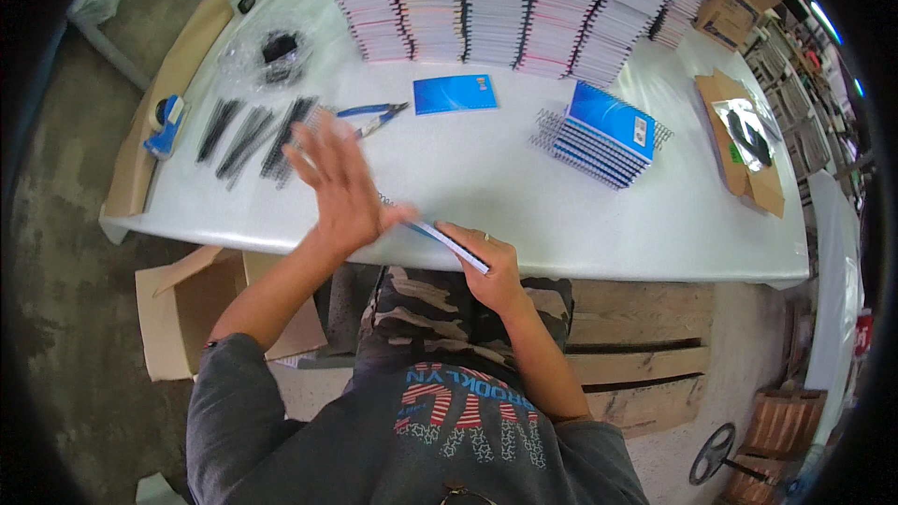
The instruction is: The person threads a plastic spiral through the punched holes of a blue notebook cover and a stack of paper, then places the finished notebook onto a stack.
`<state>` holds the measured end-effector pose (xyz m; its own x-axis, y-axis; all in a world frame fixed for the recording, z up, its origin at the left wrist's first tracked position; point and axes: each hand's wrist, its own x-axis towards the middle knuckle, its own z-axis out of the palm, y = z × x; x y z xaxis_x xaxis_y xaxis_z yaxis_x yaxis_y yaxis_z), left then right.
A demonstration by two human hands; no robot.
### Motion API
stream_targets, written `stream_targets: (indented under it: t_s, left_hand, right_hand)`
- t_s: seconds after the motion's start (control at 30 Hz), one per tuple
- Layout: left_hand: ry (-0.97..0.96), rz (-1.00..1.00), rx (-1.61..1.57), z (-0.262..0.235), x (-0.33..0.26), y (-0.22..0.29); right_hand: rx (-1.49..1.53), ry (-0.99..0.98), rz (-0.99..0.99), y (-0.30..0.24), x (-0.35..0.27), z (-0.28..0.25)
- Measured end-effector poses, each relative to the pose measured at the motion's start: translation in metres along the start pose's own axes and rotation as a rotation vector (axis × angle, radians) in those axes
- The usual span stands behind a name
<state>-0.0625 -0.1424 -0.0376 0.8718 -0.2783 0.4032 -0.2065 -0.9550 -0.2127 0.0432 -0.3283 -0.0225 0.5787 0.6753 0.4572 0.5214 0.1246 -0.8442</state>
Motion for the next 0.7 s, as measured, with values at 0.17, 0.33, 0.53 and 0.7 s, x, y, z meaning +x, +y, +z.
stream_targets:
  t_s: [0.17,0.33,0.53,0.7]
  left_hand:
    - [0.045,0.092,-0.130,0.011,-0.021,0.013]
    - [0.573,-0.189,0.151,-0.005,0.027,-0.038]
    - [0.358,0.197,0.036,0.001,0.000,0.010]
    - [0.363,-0.231,-0.095,-0.002,0.037,-0.009]
  right_hand:
    - [-0.040,0.084,-0.016,0.008,0.002,0.006]
    - [0.003,0.002,-0.172,0.002,0.002,0.015]
    - [-0.063,0.059,-0.095,0.006,0.004,0.010]
    - [-0.070,0.033,-0.105,0.006,0.000,0.019]
